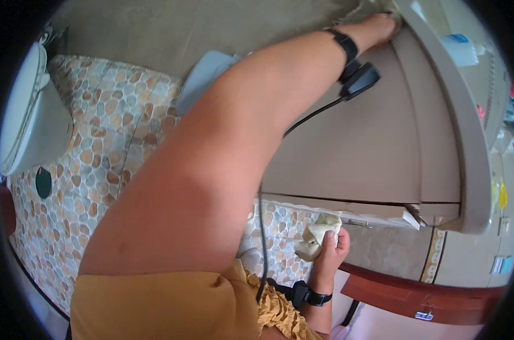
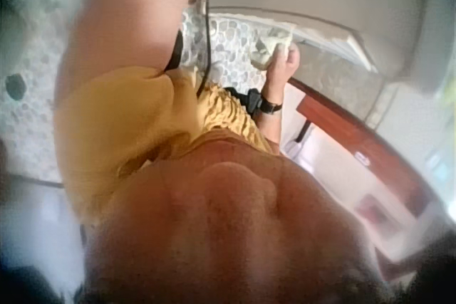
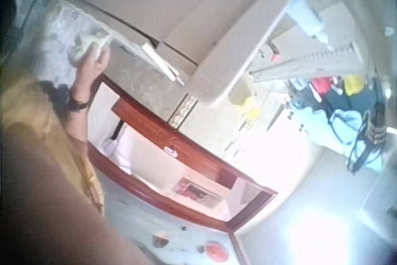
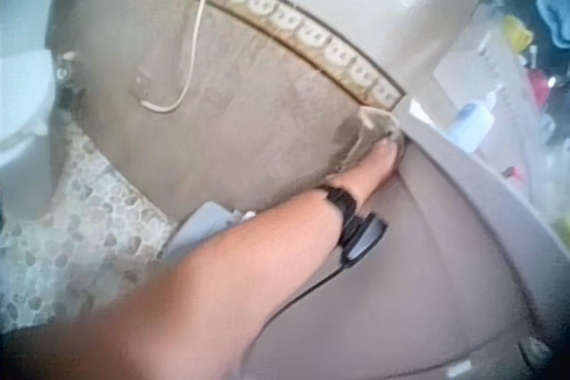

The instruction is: The person wipes the top of a toilet, a window sill, a glass shower door, bathroom wall tiles, and the exterior of a vanity cabinet using a cloth.

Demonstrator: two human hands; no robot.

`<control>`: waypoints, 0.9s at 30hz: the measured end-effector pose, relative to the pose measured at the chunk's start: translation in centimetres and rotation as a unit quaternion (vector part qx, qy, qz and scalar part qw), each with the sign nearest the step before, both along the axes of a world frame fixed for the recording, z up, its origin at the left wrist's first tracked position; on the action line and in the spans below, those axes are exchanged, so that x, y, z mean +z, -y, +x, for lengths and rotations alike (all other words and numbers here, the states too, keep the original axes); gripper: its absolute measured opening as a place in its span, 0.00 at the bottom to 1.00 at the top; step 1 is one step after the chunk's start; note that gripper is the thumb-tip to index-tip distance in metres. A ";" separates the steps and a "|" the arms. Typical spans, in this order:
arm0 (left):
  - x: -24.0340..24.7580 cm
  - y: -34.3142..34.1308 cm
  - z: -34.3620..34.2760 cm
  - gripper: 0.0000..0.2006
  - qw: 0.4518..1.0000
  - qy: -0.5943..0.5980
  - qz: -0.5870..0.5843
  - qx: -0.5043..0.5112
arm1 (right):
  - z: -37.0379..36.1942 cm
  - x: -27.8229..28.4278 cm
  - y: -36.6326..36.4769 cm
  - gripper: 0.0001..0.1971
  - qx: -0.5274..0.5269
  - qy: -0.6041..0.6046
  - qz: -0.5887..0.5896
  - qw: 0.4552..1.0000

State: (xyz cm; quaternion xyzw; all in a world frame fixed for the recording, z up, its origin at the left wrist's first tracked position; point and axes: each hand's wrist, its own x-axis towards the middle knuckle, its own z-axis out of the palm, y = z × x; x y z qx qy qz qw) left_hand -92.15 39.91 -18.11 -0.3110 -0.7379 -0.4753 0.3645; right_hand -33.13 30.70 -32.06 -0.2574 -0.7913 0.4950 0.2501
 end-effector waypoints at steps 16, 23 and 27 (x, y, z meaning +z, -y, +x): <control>-0.2 15.3 23.9 0.15 0.894 0.199 0.210 -0.341 | 0.2 1.6 1.5 0.06 0.000 -0.029 0.013 0.999; -0.5 20.9 33.7 0.13 0.884 0.086 0.148 -0.436 | 0.5 2.5 3.1 0.08 0.032 -0.074 0.002 0.997; 0.8 25.0 38.0 0.13 0.799 0.268 0.068 -0.535 | 0.9 3.2 3.7 0.10 0.040 -0.071 0.044 0.996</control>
